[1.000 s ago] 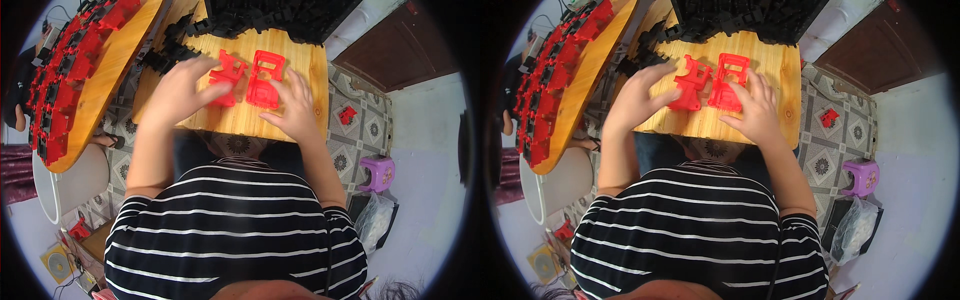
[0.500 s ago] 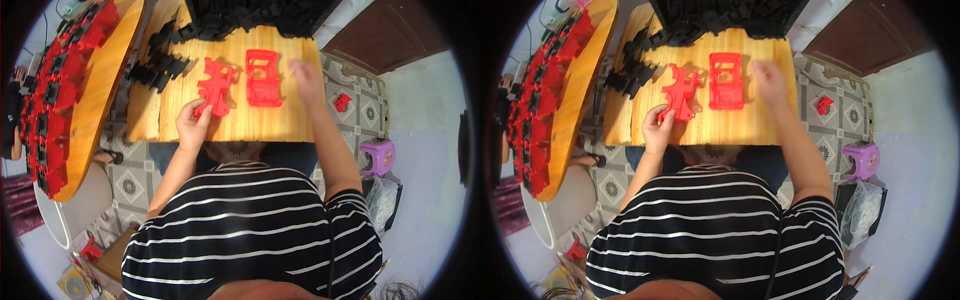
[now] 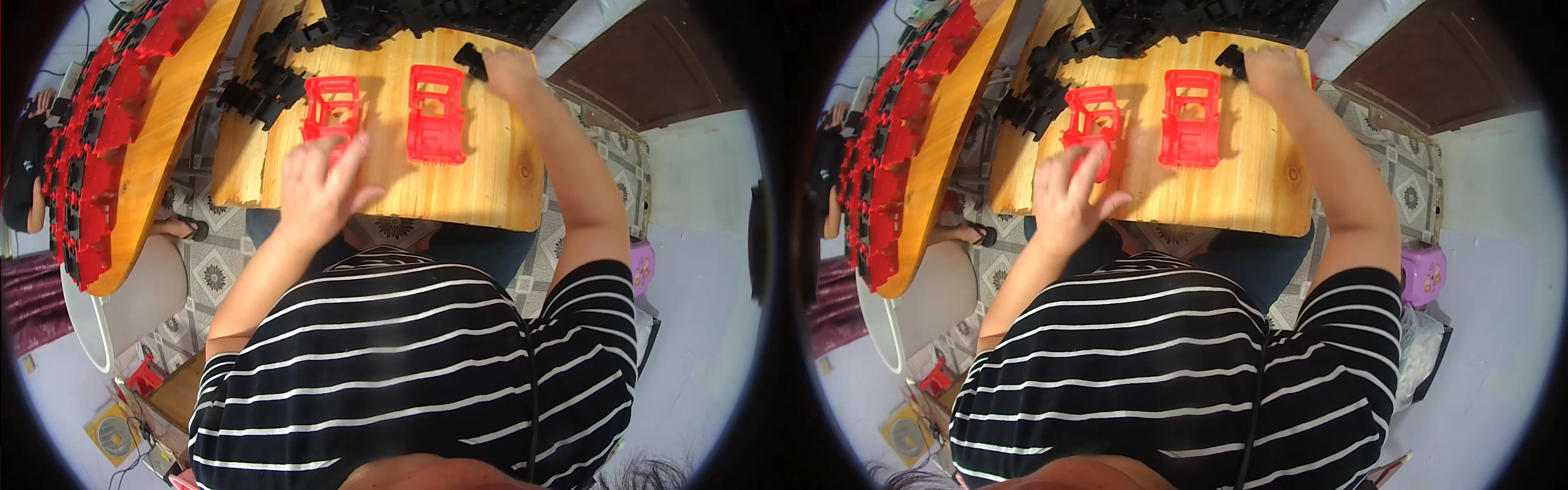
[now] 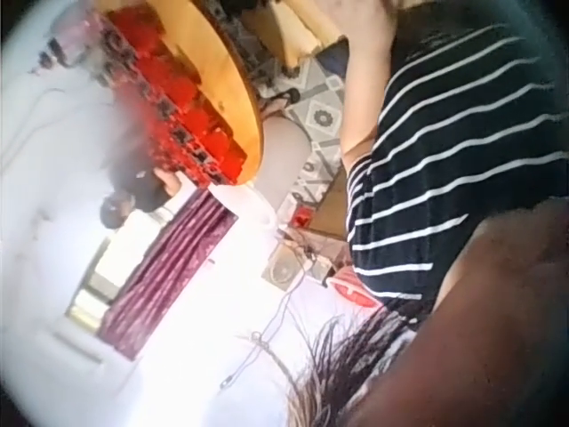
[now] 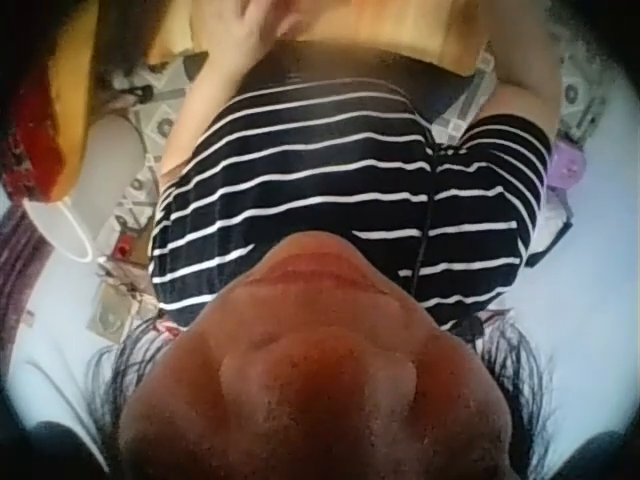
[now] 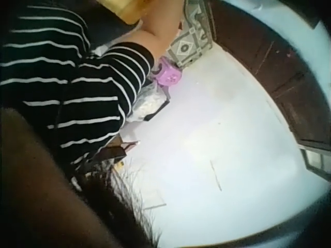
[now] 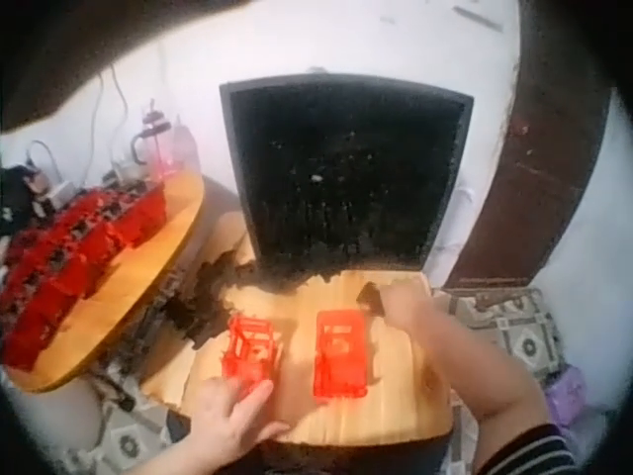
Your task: The person assembles red and black plastic toy parts into finished units by hand.
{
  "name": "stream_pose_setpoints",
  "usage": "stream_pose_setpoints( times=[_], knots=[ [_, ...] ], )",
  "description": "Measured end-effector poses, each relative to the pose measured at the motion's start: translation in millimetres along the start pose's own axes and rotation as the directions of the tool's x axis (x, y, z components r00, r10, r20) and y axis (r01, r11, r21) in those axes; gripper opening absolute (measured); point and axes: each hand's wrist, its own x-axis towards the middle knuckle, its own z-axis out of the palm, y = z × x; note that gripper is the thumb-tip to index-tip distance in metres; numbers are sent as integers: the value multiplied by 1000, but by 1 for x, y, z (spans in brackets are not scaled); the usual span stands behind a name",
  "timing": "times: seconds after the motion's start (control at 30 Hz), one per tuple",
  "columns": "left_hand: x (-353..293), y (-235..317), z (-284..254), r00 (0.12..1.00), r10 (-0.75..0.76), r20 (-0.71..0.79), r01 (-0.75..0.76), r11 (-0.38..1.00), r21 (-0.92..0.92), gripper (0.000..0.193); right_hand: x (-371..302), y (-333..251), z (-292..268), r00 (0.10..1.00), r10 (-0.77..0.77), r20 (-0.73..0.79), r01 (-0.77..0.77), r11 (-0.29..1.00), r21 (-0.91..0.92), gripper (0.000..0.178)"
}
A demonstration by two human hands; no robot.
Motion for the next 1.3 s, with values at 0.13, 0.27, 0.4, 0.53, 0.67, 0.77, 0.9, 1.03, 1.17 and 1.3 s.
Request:
stream_pose_setpoints(
  times=[0.13, 0.27, 0.4, 0.53, 0.67, 0.77, 0.9, 1.03, 1.17, 1.3],
  knots=[
    [13, 36, 43, 998, -61, 31, 69, 917, -392, 58, -68, -18, 20, 997, 74, -2, -68, 926, 371, 73],
    [30, 40, 92, 996, -30, -88, -6, 927, -375, 38, -106, -10, 57, 933, -12, -360, 195, 858, 476, 79],
    [28, 63, 83, 998, 55, -27, -61, 955, -290, 26, -139, 8, 62, 957, 175, -233, 48, 692, 720, 80],
    [16, 87, 90, 994, 103, 24, -92, 953, -290, 35, -177, -5, -1, 925, 225, -306, 141, 545, 827, 76],
    [16, 96, 66, 990, 135, 35, -92, 822, -562, 48, -193, -35, -21, 942, 72, -328, 207, 645, 736, 76],
    [4, 73, 56, 965, -49, -259, -104, 832, -545, 52, -197, -50, -33, 969, 95, -230, 118, 639, 760, 75],
    [8, 62, 113, 769, -639, -16, 295, 378, -877, 53, -187, -73, -41, 958, 98, -270, 134, 678, 723, 70],
    [40, 56, 123, 603, -668, 436, 238, -371, -898, 55, -177, -81, -32, 949, 35, -313, 141, 840, 525, 60],
    [46, 37, 146, 632, -598, 492, 251, -443, -861, 46, -173, -82, -30, 930, -27, -366, 241, 797, 554, 56],
    [40, 31, 164, 665, -558, 496, 370, -331, -868, 44, -172, -84, -29, 945, -35, -324, 231, 772, 591, 51]
  ],
)
